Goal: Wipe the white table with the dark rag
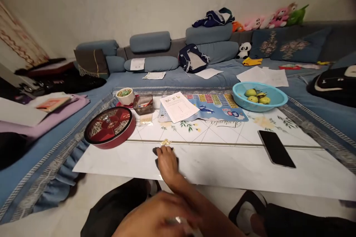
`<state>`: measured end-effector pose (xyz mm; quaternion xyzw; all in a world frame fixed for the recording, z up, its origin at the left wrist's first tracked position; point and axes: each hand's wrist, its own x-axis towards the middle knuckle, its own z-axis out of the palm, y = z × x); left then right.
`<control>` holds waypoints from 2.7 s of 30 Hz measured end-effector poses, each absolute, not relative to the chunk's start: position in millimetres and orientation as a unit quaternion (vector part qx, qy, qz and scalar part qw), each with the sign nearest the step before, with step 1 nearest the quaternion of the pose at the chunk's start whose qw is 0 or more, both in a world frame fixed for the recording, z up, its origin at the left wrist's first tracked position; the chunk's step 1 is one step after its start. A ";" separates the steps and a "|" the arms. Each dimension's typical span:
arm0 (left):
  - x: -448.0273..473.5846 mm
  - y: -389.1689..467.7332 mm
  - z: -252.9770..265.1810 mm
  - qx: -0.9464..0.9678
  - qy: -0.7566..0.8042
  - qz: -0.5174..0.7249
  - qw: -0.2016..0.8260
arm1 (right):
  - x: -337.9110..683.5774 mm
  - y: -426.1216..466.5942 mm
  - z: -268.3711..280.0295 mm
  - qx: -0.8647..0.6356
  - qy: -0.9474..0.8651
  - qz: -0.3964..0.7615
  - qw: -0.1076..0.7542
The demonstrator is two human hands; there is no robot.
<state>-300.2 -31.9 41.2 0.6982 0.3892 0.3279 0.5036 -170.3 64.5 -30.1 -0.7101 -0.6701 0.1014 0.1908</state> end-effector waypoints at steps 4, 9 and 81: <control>-278.5 -24.8 29.2 0.594 0.511 0.454 0.423 | -123.4 33.2 -30.5 -0.684 -0.604 0.157 0.377; -194.1 -42.1 -9.8 0.678 0.504 0.372 0.384 | -69.3 2.5 -37.5 -0.677 -0.369 0.213 0.600; -165.4 149.1 -0.2 0.794 0.587 0.145 0.061 | 92.1 -155.9 37.9 -0.700 -0.651 -0.012 0.292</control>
